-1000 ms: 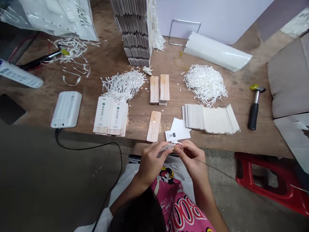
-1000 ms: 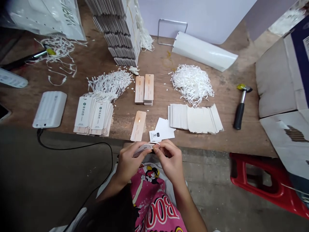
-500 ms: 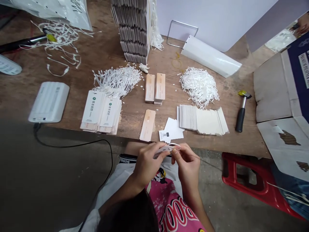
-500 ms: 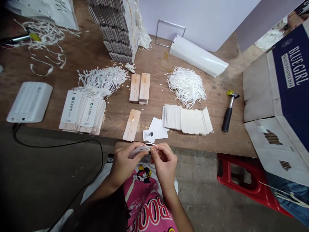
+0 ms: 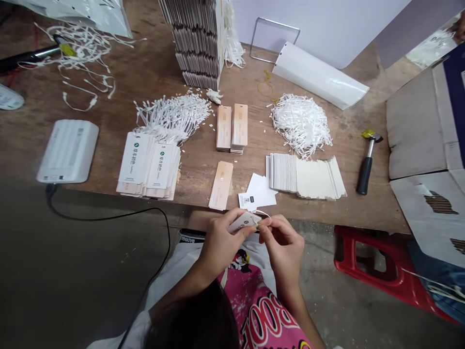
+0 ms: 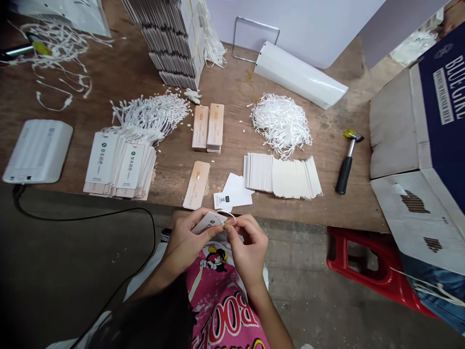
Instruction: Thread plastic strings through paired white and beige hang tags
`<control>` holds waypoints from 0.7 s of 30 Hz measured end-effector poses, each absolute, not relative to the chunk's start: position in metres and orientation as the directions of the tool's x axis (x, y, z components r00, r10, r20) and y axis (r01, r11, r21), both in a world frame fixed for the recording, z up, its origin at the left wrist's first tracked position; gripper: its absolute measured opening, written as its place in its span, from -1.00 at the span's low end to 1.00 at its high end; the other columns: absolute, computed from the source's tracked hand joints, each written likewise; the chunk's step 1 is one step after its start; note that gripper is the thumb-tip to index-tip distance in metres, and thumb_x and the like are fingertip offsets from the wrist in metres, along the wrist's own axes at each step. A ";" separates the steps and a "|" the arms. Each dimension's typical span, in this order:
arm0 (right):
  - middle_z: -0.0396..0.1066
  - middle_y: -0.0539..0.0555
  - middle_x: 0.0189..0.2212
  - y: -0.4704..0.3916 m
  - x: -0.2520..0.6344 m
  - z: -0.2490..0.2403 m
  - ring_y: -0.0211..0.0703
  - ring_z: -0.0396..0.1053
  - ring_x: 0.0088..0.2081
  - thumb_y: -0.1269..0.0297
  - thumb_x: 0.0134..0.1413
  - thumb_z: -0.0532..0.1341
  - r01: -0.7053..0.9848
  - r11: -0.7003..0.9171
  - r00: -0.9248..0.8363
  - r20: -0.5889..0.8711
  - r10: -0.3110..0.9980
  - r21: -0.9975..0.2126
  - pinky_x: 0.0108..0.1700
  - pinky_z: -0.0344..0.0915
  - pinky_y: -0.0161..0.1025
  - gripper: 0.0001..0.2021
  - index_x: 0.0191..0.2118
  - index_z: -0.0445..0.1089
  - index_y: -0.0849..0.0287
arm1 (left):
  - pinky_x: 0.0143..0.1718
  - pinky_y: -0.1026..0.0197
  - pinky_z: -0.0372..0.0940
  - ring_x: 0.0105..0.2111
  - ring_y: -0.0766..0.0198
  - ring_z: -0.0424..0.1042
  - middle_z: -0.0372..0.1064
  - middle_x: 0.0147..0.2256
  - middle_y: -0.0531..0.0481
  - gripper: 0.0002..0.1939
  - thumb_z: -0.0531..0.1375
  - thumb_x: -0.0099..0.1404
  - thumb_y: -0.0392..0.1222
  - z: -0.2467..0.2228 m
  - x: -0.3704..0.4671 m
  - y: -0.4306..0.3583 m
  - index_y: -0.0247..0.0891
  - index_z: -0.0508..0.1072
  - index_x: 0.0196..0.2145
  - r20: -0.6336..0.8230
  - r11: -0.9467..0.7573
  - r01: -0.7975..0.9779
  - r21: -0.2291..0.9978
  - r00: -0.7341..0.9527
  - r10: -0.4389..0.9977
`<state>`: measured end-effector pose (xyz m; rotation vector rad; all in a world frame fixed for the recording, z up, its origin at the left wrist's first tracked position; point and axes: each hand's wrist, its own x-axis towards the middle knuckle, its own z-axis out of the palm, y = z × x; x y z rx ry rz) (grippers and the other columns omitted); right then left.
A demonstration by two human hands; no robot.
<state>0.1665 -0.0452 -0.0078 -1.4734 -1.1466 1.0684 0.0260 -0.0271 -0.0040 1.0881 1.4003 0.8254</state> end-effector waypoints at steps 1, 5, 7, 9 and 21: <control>0.35 -0.03 -0.43 -0.045 0.168 -0.007 -0.37 0.27 -0.47 0.37 0.11 0.29 0.148 -0.123 0.161 -0.099 0.982 -0.981 -0.46 0.20 -0.40 -0.95 -0.37 0.47 0.14 | -0.40 0.40 0.30 -0.44 0.34 0.47 0.52 -0.43 0.12 -0.88 0.33 0.15 -0.22 -0.004 0.027 -0.027 -0.24 0.50 -0.32 -0.304 0.292 0.203 0.935 0.029 0.952; 0.33 -0.05 -0.46 -0.042 0.174 -0.002 -0.39 0.22 -0.52 0.35 0.11 0.30 0.172 -0.159 0.085 -0.147 0.986 -0.972 -0.50 0.16 -0.39 -0.95 -0.38 0.47 0.14 | -0.31 0.41 0.34 -0.41 0.37 0.50 0.55 -0.38 0.13 -0.86 0.32 0.14 -0.36 -0.005 0.028 -0.030 -0.21 0.49 -0.32 -0.074 0.069 0.353 0.933 0.002 0.997; 0.33 -0.04 -0.48 -0.041 0.176 0.001 -0.37 0.25 -0.50 0.36 0.10 0.30 0.234 -0.132 0.065 -0.121 0.991 -0.963 -0.47 0.17 -0.38 -0.95 -0.38 0.48 0.13 | -0.30 0.42 0.35 -0.40 0.38 0.51 0.55 -0.38 0.15 -0.83 0.32 0.14 -0.38 -0.006 0.027 -0.032 -0.19 0.49 -0.31 -0.011 0.009 0.377 0.926 0.003 1.000; 0.36 -0.03 -0.48 -0.041 0.176 0.004 -0.34 0.28 -0.46 0.39 0.11 0.29 0.301 -0.089 0.064 -0.073 0.995 -0.950 -0.45 0.19 -0.37 -0.94 -0.37 0.49 0.13 | -0.30 0.43 0.35 -0.40 0.39 0.52 0.56 -0.36 0.17 -0.79 0.33 0.13 -0.40 -0.006 0.027 -0.033 -0.17 0.48 -0.29 -0.012 0.013 0.376 0.927 -0.005 1.000; 0.33 -0.04 -0.49 -0.050 0.175 0.002 -0.34 0.27 -0.46 0.45 0.10 0.27 0.372 -0.030 0.060 -0.009 0.998 -0.928 -0.44 0.18 -0.37 -0.92 -0.39 0.44 0.17 | -0.33 0.44 0.37 -0.41 0.39 0.54 0.55 -0.43 0.20 -0.66 0.34 0.11 -0.38 -0.004 0.033 -0.036 -0.12 0.43 -0.17 -0.264 0.262 0.178 0.949 -0.013 0.964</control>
